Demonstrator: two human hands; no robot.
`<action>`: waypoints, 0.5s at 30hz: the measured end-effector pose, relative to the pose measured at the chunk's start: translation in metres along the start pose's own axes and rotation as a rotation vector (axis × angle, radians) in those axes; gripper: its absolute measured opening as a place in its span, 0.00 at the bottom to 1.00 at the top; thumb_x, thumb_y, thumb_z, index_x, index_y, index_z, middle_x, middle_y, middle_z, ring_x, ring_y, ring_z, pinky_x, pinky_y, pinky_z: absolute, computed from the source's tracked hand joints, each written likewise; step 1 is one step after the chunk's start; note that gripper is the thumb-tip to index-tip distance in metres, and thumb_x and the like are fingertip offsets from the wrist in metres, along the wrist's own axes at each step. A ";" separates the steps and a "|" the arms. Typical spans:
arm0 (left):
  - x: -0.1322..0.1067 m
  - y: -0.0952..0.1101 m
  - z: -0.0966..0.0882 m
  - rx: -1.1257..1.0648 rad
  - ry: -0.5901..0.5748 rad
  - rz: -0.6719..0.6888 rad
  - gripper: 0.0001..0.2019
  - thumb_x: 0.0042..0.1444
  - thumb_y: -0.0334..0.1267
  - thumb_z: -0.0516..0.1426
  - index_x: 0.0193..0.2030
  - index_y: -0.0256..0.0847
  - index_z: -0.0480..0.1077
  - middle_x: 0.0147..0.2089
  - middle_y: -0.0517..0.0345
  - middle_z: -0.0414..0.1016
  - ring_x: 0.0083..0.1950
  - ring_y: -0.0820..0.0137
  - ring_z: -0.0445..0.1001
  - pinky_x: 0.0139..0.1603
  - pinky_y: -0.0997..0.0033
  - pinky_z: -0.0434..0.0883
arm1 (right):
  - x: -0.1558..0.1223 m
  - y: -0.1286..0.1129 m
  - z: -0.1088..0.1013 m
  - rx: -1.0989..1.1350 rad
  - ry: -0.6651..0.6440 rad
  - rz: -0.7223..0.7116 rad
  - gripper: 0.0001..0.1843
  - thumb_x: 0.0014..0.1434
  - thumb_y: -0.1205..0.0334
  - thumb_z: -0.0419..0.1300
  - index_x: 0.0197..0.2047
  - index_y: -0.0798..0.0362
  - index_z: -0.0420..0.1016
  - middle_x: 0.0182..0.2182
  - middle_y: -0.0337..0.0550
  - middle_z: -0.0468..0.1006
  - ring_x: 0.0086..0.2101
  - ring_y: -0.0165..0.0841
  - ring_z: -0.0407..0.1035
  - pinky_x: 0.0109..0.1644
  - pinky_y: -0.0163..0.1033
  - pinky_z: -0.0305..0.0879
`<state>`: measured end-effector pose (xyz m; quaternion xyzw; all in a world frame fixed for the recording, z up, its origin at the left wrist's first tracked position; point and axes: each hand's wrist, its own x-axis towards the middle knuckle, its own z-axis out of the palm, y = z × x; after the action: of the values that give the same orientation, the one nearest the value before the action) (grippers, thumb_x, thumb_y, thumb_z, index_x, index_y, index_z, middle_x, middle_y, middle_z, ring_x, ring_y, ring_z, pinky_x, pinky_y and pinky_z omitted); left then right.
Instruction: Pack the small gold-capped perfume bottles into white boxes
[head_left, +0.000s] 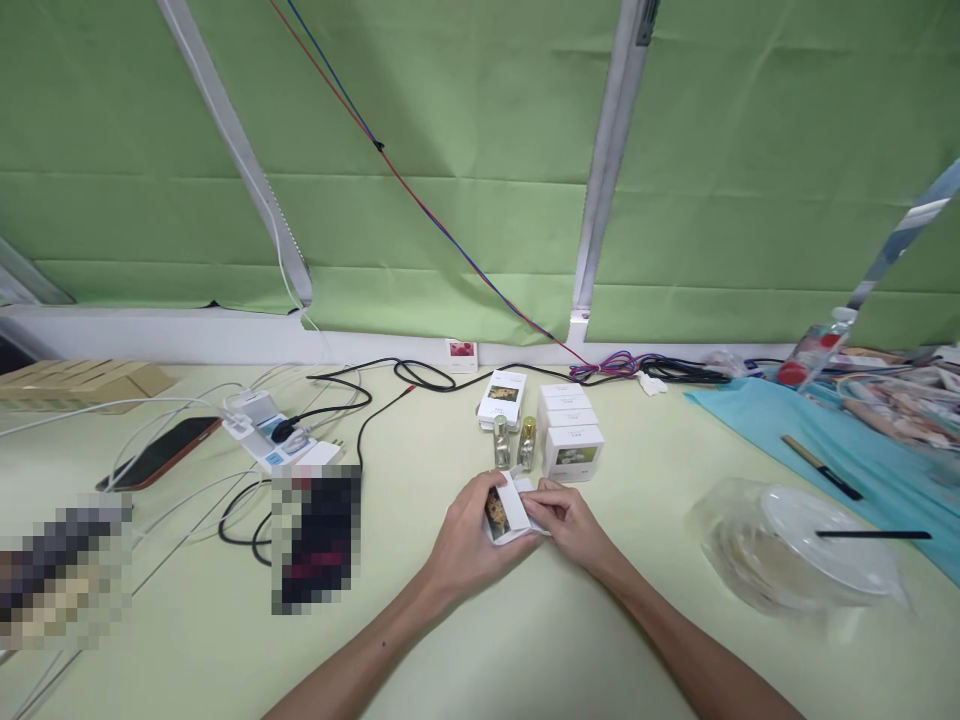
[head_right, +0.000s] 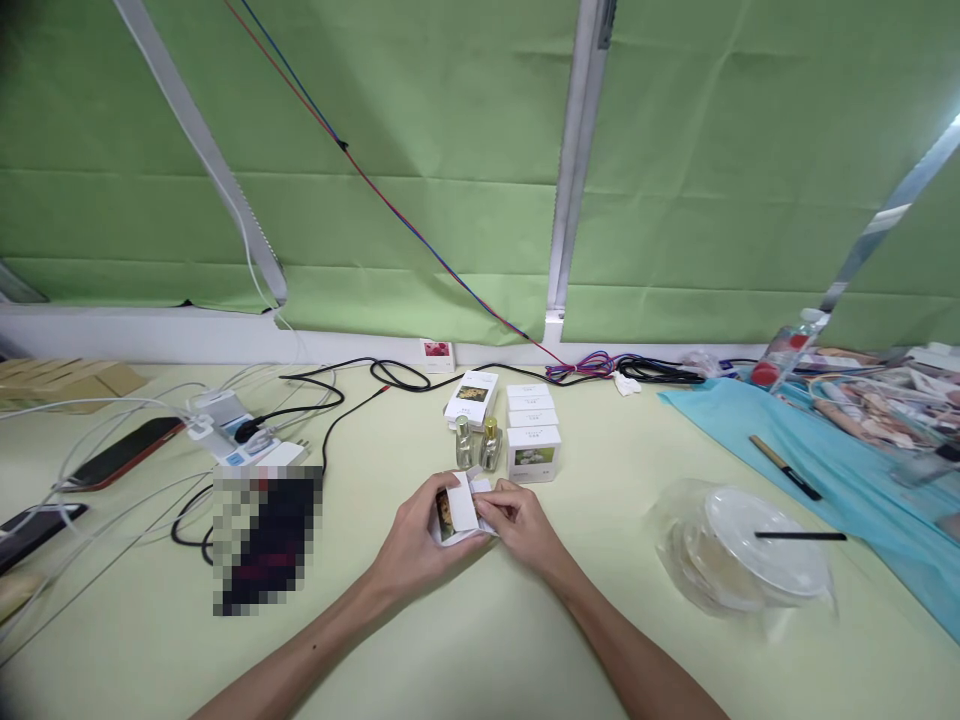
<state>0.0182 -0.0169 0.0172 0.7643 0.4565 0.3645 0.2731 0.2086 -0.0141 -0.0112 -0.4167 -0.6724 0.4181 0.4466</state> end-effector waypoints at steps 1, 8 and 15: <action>0.000 0.000 0.000 -0.002 -0.001 -0.005 0.28 0.49 0.44 0.68 0.54 0.45 0.64 0.55 0.50 0.74 0.48 0.60 0.77 0.47 0.59 0.75 | 0.000 -0.001 0.000 -0.013 -0.012 0.001 0.24 0.67 0.43 0.56 0.35 0.52 0.85 0.26 0.40 0.66 0.34 0.35 0.60 0.39 0.38 0.57; 0.000 0.000 -0.001 -0.003 -0.004 -0.006 0.26 0.49 0.43 0.68 0.52 0.45 0.64 0.53 0.53 0.75 0.46 0.62 0.76 0.45 0.61 0.74 | 0.001 -0.006 0.001 0.012 -0.029 0.013 0.24 0.67 0.44 0.56 0.34 0.51 0.85 0.26 0.40 0.64 0.35 0.35 0.58 0.40 0.39 0.56; 0.000 0.002 -0.002 -0.024 -0.008 -0.018 0.26 0.48 0.43 0.68 0.52 0.46 0.64 0.53 0.53 0.74 0.46 0.63 0.76 0.44 0.64 0.74 | 0.000 -0.003 -0.003 0.091 -0.080 0.071 0.20 0.63 0.46 0.62 0.50 0.48 0.85 0.31 0.40 0.66 0.36 0.36 0.61 0.42 0.39 0.59</action>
<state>0.0179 -0.0182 0.0199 0.7584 0.4577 0.3645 0.2871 0.2111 -0.0145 -0.0075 -0.4027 -0.6547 0.4801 0.4227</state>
